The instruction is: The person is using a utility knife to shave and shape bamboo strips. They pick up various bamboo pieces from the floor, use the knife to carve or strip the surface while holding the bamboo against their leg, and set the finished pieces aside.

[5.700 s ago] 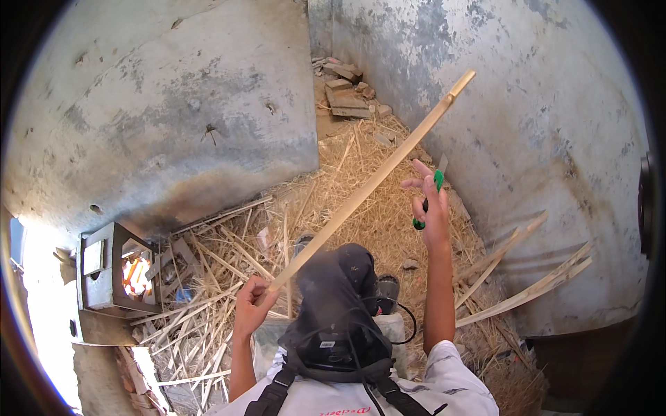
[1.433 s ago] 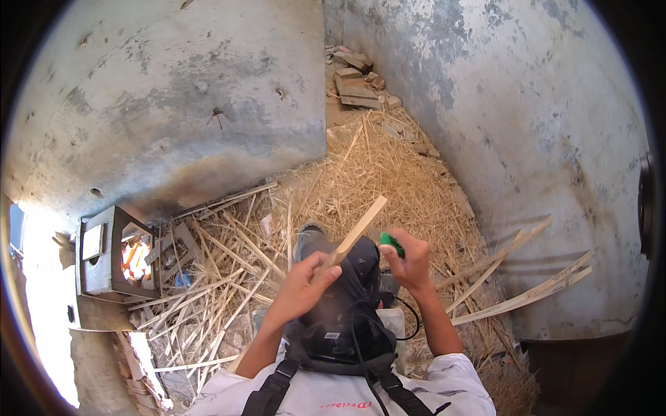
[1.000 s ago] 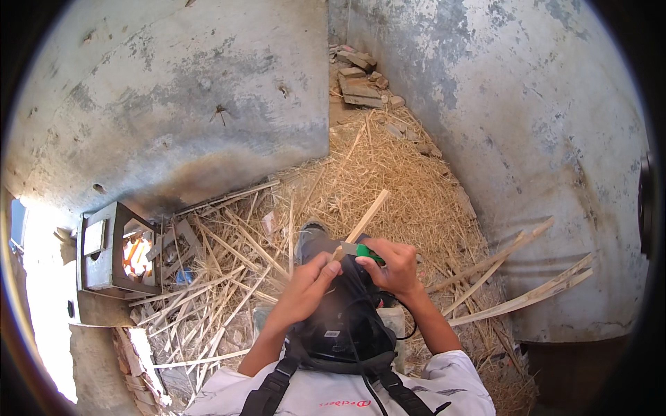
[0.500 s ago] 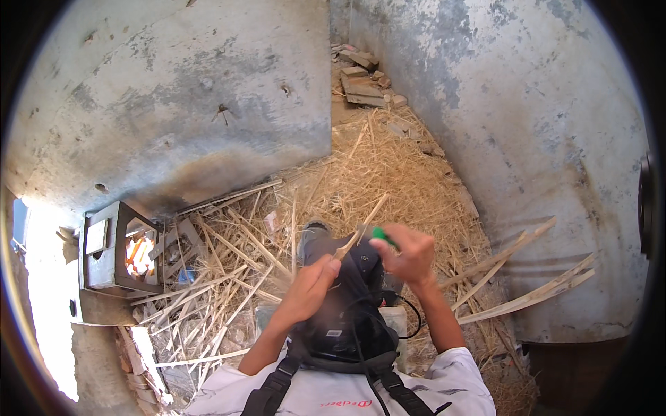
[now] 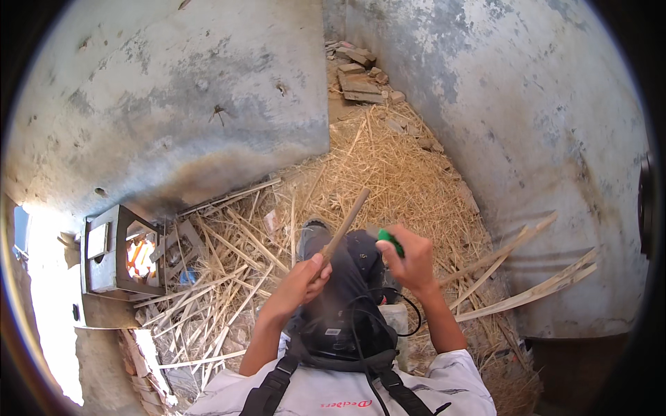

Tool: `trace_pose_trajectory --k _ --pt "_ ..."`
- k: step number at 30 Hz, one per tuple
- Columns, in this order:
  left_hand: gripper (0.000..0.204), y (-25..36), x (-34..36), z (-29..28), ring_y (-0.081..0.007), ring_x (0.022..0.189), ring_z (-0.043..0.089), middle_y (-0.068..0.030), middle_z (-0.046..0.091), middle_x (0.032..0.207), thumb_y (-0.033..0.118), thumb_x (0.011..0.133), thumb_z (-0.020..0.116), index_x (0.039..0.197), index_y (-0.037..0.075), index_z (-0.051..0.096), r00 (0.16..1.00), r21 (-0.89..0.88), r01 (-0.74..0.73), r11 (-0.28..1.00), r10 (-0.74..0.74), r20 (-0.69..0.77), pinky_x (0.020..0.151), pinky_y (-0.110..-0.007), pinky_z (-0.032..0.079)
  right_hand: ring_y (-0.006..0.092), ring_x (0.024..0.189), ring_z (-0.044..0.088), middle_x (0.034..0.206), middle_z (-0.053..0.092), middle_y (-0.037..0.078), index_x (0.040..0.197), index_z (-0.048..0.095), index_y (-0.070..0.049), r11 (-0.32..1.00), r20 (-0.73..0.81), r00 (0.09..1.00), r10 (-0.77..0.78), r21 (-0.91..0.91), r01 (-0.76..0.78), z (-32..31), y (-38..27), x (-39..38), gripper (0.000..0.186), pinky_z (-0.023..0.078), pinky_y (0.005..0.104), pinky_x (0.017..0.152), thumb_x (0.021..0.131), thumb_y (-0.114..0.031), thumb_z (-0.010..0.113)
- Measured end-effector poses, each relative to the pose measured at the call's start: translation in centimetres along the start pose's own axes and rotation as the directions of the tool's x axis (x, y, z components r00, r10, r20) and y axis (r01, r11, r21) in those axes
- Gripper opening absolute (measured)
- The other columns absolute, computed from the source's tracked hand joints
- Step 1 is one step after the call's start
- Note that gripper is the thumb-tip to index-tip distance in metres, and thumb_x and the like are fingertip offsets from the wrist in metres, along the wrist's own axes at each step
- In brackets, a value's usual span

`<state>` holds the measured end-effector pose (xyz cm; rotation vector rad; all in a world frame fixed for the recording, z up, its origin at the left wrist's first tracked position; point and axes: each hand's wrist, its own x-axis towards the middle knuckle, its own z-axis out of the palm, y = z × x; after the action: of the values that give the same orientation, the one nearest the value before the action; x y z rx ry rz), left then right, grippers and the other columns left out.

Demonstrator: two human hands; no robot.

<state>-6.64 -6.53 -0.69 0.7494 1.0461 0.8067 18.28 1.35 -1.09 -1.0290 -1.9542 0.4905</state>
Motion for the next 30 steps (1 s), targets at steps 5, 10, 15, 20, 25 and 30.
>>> trace_pose_trajectory --k 5,10,15,20,25,30 --pt "0.046 -1.2 1.0 0.3 -0.0054 0.057 0.033 0.0093 0.036 0.066 0.048 0.113 0.040 0.092 0.009 0.053 0.977 0.245 -0.198 0.949 0.212 -0.033 0.052 -0.026 0.026 0.0261 0.065 0.071 0.084 0.074 0.008 0.104 0.073 -0.010 0.994 0.005 0.995 -0.103 -0.043 0.103 2.2 -1.2 -0.3 0.027 0.054 0.0352 0.055 0.093 -0.034 0.078" --pt "0.038 -1.2 0.6 2.3 -0.0502 0.067 0.058 -0.0242 0.059 0.068 0.037 0.112 0.042 0.099 0.003 0.051 0.855 0.720 -0.240 0.651 0.493 -0.161 0.060 -0.054 0.042 0.0248 0.061 0.070 0.082 0.073 0.005 0.103 0.074 -0.011 0.986 0.057 0.990 -0.126 -0.105 0.131 2.4 -1.5 -0.3 0.026 0.052 0.0358 0.051 0.093 -0.034 0.078" --pt "0.034 -0.9 0.4 3.2 -0.0532 0.073 0.062 -0.0288 0.063 0.073 0.036 0.112 0.043 0.102 0.004 0.049 0.829 0.839 -0.156 0.521 0.531 -0.175 0.062 -0.060 0.044 0.0249 0.059 0.068 0.078 0.071 0.004 0.101 0.074 -0.012 0.985 0.028 0.992 -0.125 -0.116 0.127 2.2 -1.6 -0.1 0.027 0.051 0.0361 0.050 0.092 -0.037 0.078" --pt "0.034 -1.0 0.6 3.0 -0.0532 0.071 0.062 -0.0284 0.063 0.072 0.035 0.113 0.042 0.102 0.004 0.048 0.816 0.858 -0.175 0.482 0.559 -0.148 0.061 -0.060 0.044 0.0245 0.059 0.068 0.077 0.071 0.005 0.101 0.075 -0.011 0.971 0.059 0.990 -0.131 -0.193 0.140 1.5 -1.5 0.3 0.028 0.051 0.0353 0.051 0.091 -0.037 0.079" --pt "0.035 -0.8 0.6 2.8 -0.0530 0.069 0.061 -0.0279 0.062 0.070 0.036 0.113 0.042 0.102 0.004 0.048 0.819 0.862 -0.190 0.471 0.560 -0.125 0.060 -0.060 0.044 0.0253 0.058 0.067 0.074 0.070 0.007 0.100 0.075 -0.008 0.964 0.074 0.985 -0.157 -0.206 0.169 1.1 -1.5 0.8 0.028 0.051 0.0360 0.052 0.091 -0.035 0.079" --pt "0.036 -0.5 0.8 2.4 -0.0529 0.067 0.061 -0.0278 0.061 0.068 0.037 0.113 0.041 0.101 0.003 0.048 0.838 0.862 -0.180 0.473 0.533 -0.118 0.059 -0.060 0.044 0.0232 0.058 0.067 0.075 0.071 0.005 0.098 0.075 -0.012 0.945 0.058 0.983 -0.172 -0.272 0.182 1.2 -1.0 1.0 0.026 0.050 0.0346 0.051 0.091 -0.037 0.079"
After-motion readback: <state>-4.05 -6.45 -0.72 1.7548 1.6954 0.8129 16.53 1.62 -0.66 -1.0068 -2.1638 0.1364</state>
